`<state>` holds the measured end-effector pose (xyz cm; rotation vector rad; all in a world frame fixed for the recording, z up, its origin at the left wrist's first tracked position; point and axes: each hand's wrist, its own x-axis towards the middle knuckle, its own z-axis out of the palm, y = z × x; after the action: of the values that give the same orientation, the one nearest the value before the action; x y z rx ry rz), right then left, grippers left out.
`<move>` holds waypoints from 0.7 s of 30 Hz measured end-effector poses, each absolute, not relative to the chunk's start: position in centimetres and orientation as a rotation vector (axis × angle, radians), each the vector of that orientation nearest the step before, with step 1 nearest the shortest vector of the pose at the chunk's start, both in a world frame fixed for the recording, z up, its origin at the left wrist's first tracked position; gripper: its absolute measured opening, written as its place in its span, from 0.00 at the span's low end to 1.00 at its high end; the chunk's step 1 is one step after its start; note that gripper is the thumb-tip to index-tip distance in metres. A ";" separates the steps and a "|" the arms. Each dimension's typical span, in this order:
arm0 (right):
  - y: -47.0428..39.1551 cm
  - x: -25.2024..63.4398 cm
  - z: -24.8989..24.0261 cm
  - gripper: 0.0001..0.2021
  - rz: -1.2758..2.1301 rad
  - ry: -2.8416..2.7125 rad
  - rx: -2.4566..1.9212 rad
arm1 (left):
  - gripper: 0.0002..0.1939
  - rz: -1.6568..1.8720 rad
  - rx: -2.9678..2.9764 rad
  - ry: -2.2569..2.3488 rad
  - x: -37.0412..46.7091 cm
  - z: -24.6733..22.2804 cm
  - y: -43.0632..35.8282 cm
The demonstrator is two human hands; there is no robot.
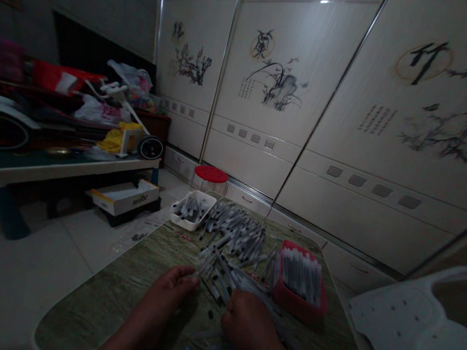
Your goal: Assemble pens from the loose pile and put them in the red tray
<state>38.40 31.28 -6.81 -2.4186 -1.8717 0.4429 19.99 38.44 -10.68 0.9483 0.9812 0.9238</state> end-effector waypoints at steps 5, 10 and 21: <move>30.7 38.0 -6.3 0.07 0.443 -1.874 -2.378 | 0.27 0.866 0.947 0.976 21.2 -11.9 38.2; 31.1 38.4 -6.8 0.08 0.423 -1.829 -2.455 | 0.23 0.880 0.928 0.972 21.8 -13.1 38.5; 32.7 37.4 -8.0 0.11 0.415 -1.860 -2.562 | 0.21 0.892 0.905 0.959 22.1 -13.8 39.0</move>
<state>37.44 32.66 -7.95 -2.5616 -1.8597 0.4148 22.09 39.04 -13.77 0.9053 0.9594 0.8921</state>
